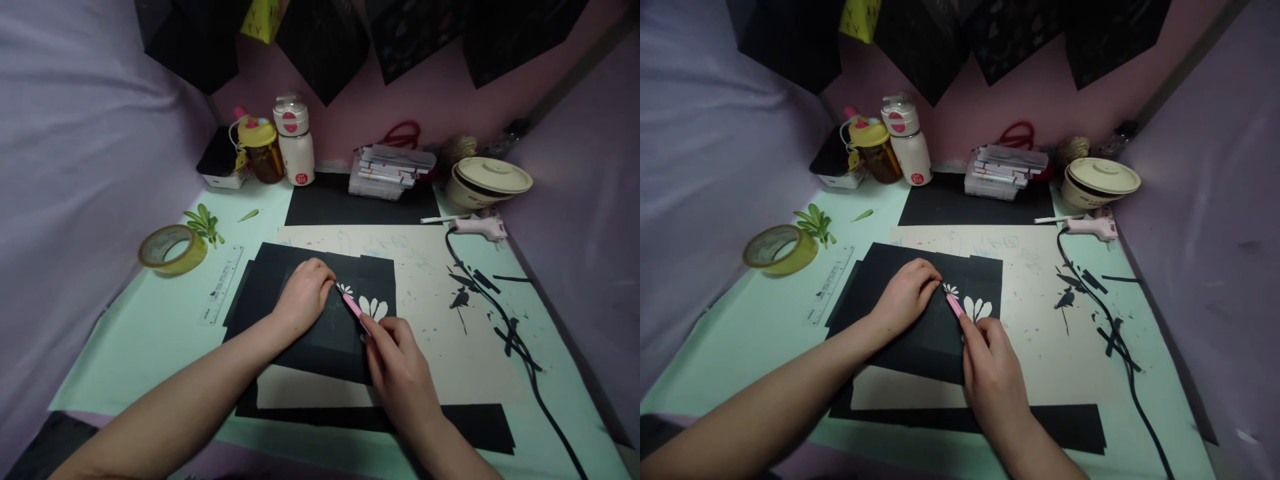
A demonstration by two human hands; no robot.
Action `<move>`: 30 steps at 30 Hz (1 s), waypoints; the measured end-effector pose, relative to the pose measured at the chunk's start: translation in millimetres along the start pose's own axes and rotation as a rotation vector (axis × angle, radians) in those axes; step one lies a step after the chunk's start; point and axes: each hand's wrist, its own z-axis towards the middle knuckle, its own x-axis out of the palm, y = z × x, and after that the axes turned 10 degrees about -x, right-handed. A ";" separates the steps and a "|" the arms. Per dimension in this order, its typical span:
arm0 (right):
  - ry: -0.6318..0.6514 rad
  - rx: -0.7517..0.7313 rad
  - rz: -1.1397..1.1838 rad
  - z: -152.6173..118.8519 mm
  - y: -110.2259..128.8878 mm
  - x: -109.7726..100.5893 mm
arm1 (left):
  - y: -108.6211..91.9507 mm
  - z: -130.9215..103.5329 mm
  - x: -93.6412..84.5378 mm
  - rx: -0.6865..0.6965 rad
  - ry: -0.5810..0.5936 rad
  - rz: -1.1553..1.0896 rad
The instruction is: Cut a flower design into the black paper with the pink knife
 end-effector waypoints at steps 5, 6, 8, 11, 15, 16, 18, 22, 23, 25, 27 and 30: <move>0.020 -0.006 -0.066 -1.5 -0.5 2.4 | 0.0 0.1 -0.2 0.002 -0.004 0.003; 0.025 -0.006 -0.076 -1.6 -0.8 2.7 | 0.0 0.1 -0.3 0.001 -0.004 0.004; 0.025 -0.003 -0.083 -1.5 -1.2 3.1 | -0.1 0.0 -0.4 0.001 -0.005 0.005; 0.016 0.001 -0.076 -1.1 -1.4 3.2 | -0.7 0.1 -0.6 0.003 -0.003 0.007; 0.008 0.020 -0.046 0.0 -0.3 1.7 | -1.4 0.4 -0.9 0.007 -0.003 0.011; 0.006 0.029 -0.037 0.4 0.2 1.1 | -1.6 0.4 -0.9 0.008 -0.002 0.012; 0.004 0.044 -0.023 1.1 1.0 -0.5 | -1.7 0.3 -0.9 0.012 0.002 0.013; 0.001 0.065 -0.003 2.0 1.5 -3.5 | -1.3 0.5 -0.4 0.020 0.012 0.012; -0.005 0.074 0.001 2.0 1.2 -4.0 | -1.1 0.6 -0.1 0.021 0.015 0.012; -0.018 0.095 0.012 1.6 0.5 -4.9 | -0.6 0.9 0.4 0.023 0.018 0.013; -0.033 0.110 0.029 1.3 -0.4 -5.5 | -0.4 1.2 0.9 0.027 0.020 0.016; -0.045 0.132 0.060 1.6 -1.2 -6.2 | -0.7 1.8 1.3 0.040 0.030 0.021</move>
